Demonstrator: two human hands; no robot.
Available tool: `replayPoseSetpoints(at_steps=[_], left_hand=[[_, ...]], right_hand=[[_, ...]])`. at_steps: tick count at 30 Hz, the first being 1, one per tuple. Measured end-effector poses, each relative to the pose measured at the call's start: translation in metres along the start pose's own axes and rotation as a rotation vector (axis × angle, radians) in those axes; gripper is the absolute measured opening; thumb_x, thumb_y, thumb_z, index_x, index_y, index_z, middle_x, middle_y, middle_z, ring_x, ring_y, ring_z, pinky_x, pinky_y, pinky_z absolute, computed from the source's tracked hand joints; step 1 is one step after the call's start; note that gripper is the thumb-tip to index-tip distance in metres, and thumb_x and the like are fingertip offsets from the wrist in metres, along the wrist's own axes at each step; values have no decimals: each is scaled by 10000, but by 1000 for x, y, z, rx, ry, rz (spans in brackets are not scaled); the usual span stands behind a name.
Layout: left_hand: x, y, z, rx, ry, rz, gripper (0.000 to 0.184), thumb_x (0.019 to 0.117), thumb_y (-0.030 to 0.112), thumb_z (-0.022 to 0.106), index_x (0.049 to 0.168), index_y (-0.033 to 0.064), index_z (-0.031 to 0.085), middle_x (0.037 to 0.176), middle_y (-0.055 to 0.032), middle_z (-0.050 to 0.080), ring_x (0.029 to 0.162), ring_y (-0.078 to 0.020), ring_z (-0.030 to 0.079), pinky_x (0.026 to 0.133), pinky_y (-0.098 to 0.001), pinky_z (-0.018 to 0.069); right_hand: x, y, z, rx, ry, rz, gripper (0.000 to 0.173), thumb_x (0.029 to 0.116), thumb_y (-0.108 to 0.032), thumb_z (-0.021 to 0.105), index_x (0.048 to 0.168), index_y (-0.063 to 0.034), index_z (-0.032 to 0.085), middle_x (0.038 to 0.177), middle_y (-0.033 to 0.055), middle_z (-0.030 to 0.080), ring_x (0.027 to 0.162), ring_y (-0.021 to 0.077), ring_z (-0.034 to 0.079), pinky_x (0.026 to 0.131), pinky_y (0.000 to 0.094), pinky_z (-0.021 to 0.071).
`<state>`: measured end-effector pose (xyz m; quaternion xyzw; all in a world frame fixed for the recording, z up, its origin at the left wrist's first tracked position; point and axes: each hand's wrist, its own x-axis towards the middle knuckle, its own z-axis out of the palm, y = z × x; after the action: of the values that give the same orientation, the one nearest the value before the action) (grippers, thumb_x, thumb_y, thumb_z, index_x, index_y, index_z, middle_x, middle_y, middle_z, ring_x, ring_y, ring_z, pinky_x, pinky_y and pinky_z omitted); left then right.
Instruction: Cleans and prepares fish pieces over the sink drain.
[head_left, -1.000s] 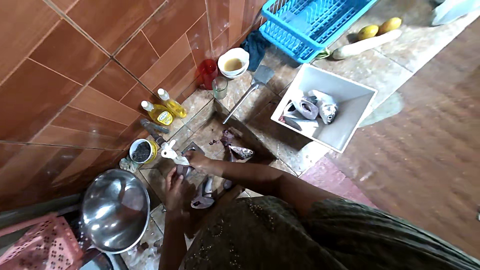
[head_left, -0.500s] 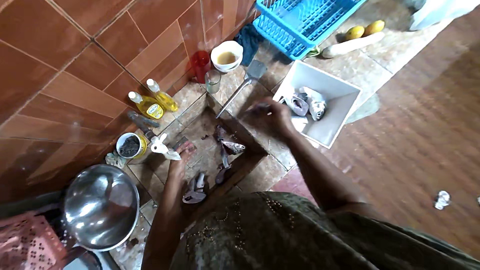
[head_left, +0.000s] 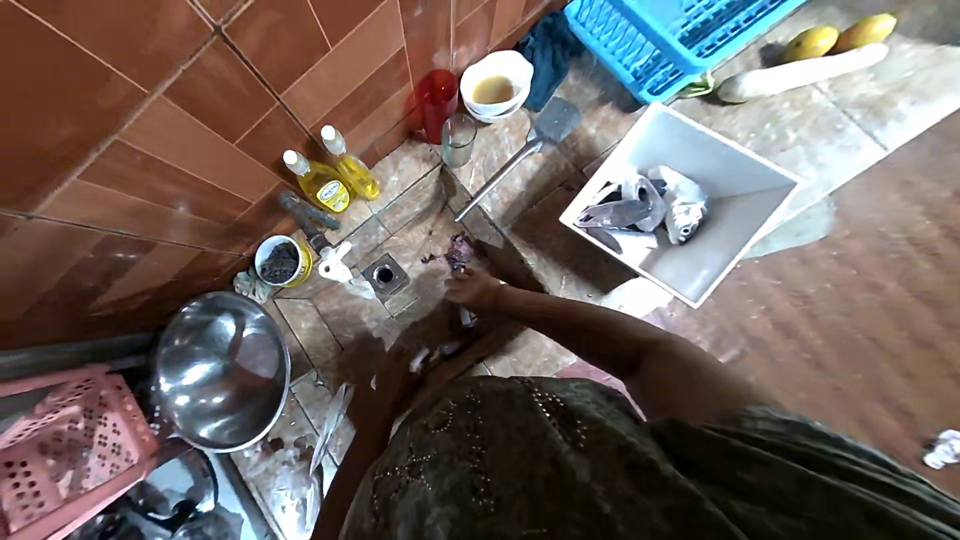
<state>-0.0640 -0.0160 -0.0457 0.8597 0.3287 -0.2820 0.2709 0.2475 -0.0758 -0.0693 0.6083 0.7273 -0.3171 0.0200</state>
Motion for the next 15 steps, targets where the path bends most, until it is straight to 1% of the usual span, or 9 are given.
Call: replayPoseSetpoints(at_steps=[2,4,6,8,10,11,12,14,15], left_hand=[[4,-11,11,-69,-22,-4,595,955,421,674,1497,222,534,1559,-163,457,1425,-363,443,1156,-544,384],[7,-11,3,-114,-78,-46,646,960,425,677,1535,206,480,1562,-181,442,1417,-374,451,1153,-549,394],[12,-6,-4,-183,-37,-68,657,962,412,675,1534,161,470,1554,-193,444,1401,-370,471,1143,-540,411],[22,7,-16,-241,8,-70,686,964,412,666,1543,120,445,1564,-193,432,1406,-356,469,1151,-523,408],[38,24,-31,-352,25,-58,749,957,384,688,1573,93,378,1576,-200,413,1417,-327,465,1162,-479,412],[46,32,-38,-476,38,-51,798,945,350,722,1586,76,334,1581,-211,397,1411,-315,473,1155,-455,428],[56,36,-43,-629,55,-53,861,927,306,753,1602,61,279,1588,-223,378,1391,-313,496,1129,-446,457],[71,40,-51,-980,111,-68,904,910,170,769,1615,73,211,1515,-234,468,1266,-293,608,1029,-434,543],[77,38,-53,-1174,153,-57,907,897,88,750,1613,80,193,1472,-247,495,1230,-293,618,1014,-433,545]], right_hand=[[16,2,10,-48,-79,-29,301,995,-17,549,1270,-35,672,1380,192,604,1339,405,509,1141,581,376],[25,9,14,-30,-108,-59,285,1020,-45,518,1251,-18,684,1362,201,617,1331,400,521,1157,576,354],[32,16,16,-8,-142,-51,274,1016,-85,546,1240,-15,688,1311,205,642,1288,409,555,1107,602,403],[32,10,-2,31,-202,-23,276,994,-131,611,1237,-17,676,1238,226,664,1199,439,605,1009,662,452],[33,-2,-24,217,-225,11,333,1005,-261,647,1276,-70,669,1252,210,670,1193,432,618,987,698,452],[34,-8,-35,323,-230,0,360,1004,-289,656,1300,-86,664,1278,203,661,1213,420,609,1003,689,444],[34,-11,-40,443,-209,-26,366,993,-247,674,1284,-27,657,1260,238,650,1199,430,599,1011,668,425],[48,-6,-21,638,-110,-82,403,974,-253,699,1240,41,631,1175,263,660,1118,417,633,994,637,457],[52,-8,-15,755,-59,-61,409,969,-267,714,1198,63,635,1127,264,663,1072,396,641,984,610,467]])
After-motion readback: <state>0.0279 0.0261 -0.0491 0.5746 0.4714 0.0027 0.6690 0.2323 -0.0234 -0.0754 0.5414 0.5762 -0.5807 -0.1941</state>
